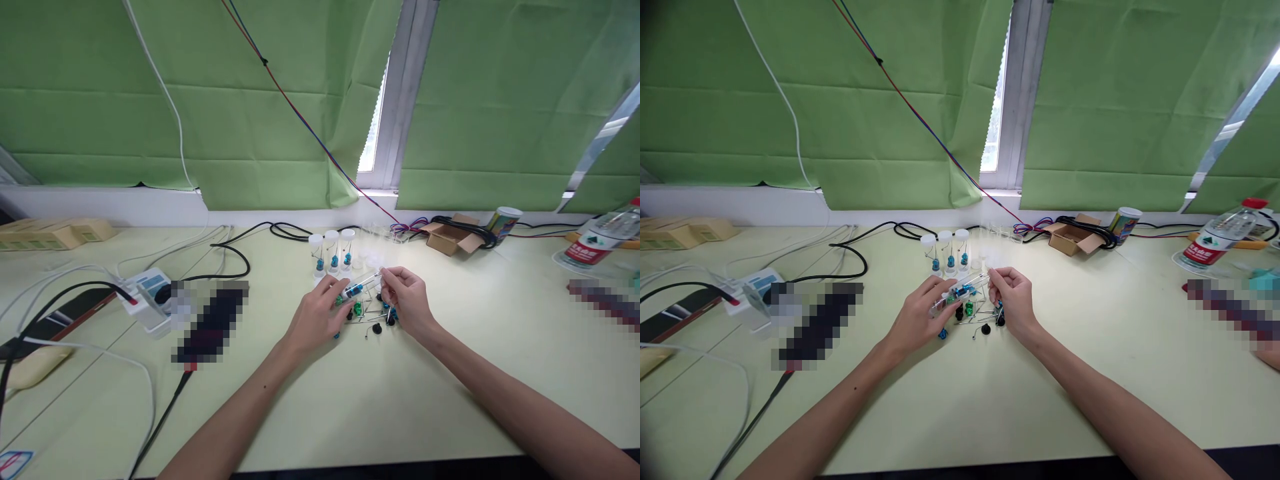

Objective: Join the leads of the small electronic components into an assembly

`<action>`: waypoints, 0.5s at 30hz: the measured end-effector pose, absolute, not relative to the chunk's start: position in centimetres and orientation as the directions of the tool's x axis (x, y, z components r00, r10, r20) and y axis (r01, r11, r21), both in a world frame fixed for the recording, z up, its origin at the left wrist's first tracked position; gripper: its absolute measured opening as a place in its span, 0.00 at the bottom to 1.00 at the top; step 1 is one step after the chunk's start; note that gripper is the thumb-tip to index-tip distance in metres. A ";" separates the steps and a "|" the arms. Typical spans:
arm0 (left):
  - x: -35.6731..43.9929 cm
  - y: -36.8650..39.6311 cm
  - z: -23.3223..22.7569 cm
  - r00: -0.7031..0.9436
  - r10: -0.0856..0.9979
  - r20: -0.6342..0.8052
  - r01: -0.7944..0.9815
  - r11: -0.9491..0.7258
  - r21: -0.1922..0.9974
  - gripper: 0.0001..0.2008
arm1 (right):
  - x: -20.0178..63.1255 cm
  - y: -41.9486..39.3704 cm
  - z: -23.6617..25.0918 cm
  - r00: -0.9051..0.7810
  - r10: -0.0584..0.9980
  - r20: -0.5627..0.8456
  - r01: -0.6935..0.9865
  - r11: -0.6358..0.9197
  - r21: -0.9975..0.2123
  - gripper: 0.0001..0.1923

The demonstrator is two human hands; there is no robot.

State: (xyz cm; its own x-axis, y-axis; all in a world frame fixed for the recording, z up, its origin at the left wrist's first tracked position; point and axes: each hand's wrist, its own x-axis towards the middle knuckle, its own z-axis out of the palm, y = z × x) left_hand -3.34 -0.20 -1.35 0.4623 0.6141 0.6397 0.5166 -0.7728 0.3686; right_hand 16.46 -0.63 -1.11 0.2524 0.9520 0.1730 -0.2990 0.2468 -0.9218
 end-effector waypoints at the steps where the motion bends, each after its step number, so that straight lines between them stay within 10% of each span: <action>1: -3.4 -0.2 -1.4 0.463 0.614 0.639 0.520 -0.772 0.365 0.14 | 16.5 -0.6 -1.1 0.250 0.952 0.174 -0.298 0.246 -0.922 0.17; 15: -3.5 -0.1 -1.5 0.459 0.622 0.634 0.520 -0.767 0.376 0.14 | 16.6 -0.6 -1.2 0.173 0.971 0.166 -0.302 0.212 -0.929 0.17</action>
